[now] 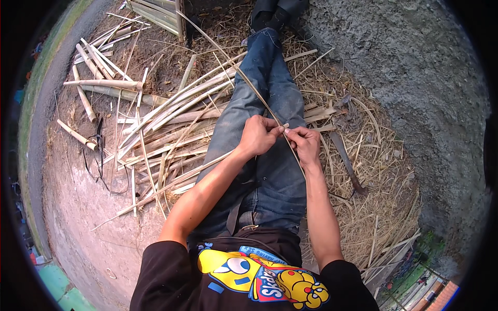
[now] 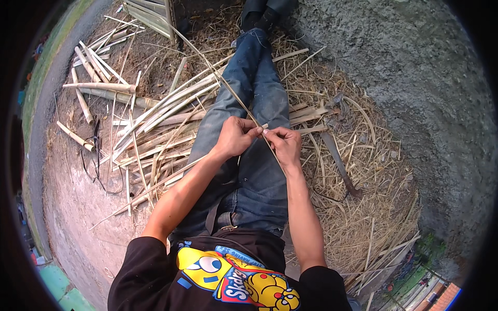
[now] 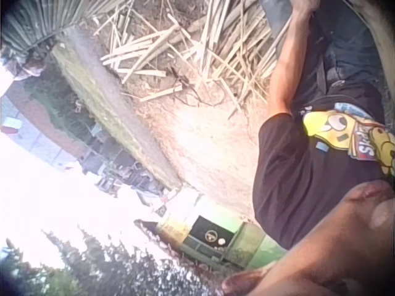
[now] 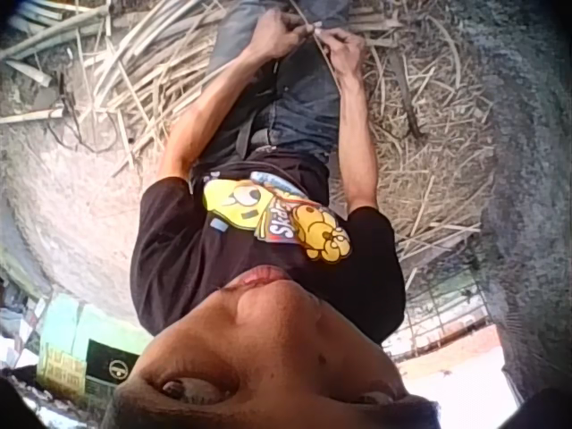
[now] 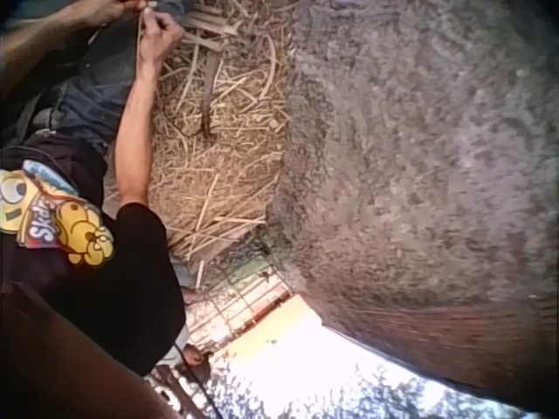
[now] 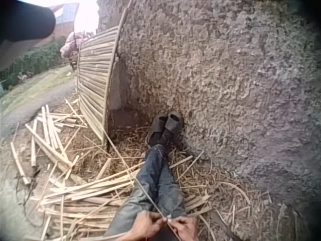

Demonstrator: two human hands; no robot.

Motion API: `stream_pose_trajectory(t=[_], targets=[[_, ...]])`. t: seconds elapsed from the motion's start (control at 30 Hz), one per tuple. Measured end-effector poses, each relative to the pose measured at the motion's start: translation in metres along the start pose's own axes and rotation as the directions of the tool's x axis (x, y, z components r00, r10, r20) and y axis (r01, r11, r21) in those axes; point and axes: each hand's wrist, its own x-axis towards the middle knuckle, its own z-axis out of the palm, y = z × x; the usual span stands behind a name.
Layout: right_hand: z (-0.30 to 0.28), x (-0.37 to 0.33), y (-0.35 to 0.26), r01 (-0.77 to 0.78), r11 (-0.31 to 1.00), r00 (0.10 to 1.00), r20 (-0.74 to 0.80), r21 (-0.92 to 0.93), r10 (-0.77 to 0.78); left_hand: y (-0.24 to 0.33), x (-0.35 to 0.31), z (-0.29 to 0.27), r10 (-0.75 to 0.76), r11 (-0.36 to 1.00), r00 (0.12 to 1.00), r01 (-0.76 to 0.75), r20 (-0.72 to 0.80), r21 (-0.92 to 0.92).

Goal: The person prepares thin bamboo strips by hand, pulling a strip through their fingers to smooth it and then tying a knot at one end of the strip.

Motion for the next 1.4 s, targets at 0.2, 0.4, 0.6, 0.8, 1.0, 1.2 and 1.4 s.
stream_pose_trajectory(t=[0.2, 0.4, 0.6, 0.8, 1.0, 1.2, 1.4], targets=[[0.0015, -0.0007, -0.0028, -0.015, 1.0, 1.0, -0.004, 0.011, 0.015, 0.0031, 0.0006, -0.0014, -0.021, 0.999, 1.0, 0.02, 0.014, 0.037], [0.0018, -0.0004, -0.0017, -0.007, 1.0, 1.0, 0.009, 0.018, 0.007, 0.0009, 0.0006, -0.0005, -0.022, 0.999, 1.0, 0.022, 0.005, 0.03], [0.0015, -0.0019, -0.0026, -0.006, 1.0, 1.0, 0.013, 0.027, 0.006, 0.003, 0.0003, -0.0009, -0.032, 0.998, 0.999, 0.031, 0.015, 0.055], [0.0019, -0.0016, -0.0006, -0.011, 0.999, 1.0, 0.014, 0.049, 0.01, 0.0064, 0.0004, -0.0022, -0.066, 0.996, 0.997, 0.064, 0.037, 0.063], [0.0046, -0.0023, -0.0035, -0.023, 0.999, 1.0, -0.009, 0.043, 0.023, 0.0052, -0.0002, -0.002, -0.051, 0.997, 0.999, 0.05, 0.017, 0.063], [0.0032, -0.0022, -0.0015, -0.057, 0.997, 0.998, -0.024, 0.048, 0.058, -0.0006, 0.0007, 0.003, -0.026, 0.999, 1.0, 0.026, 0.001, 0.021], [0.0046, -0.0037, -0.0066, -0.081, 0.996, 0.997, -0.015, 0.04, 0.082, 0.0002, -0.0004, 0.0022, -0.028, 0.999, 1.0, 0.028, 0.001, 0.022]])
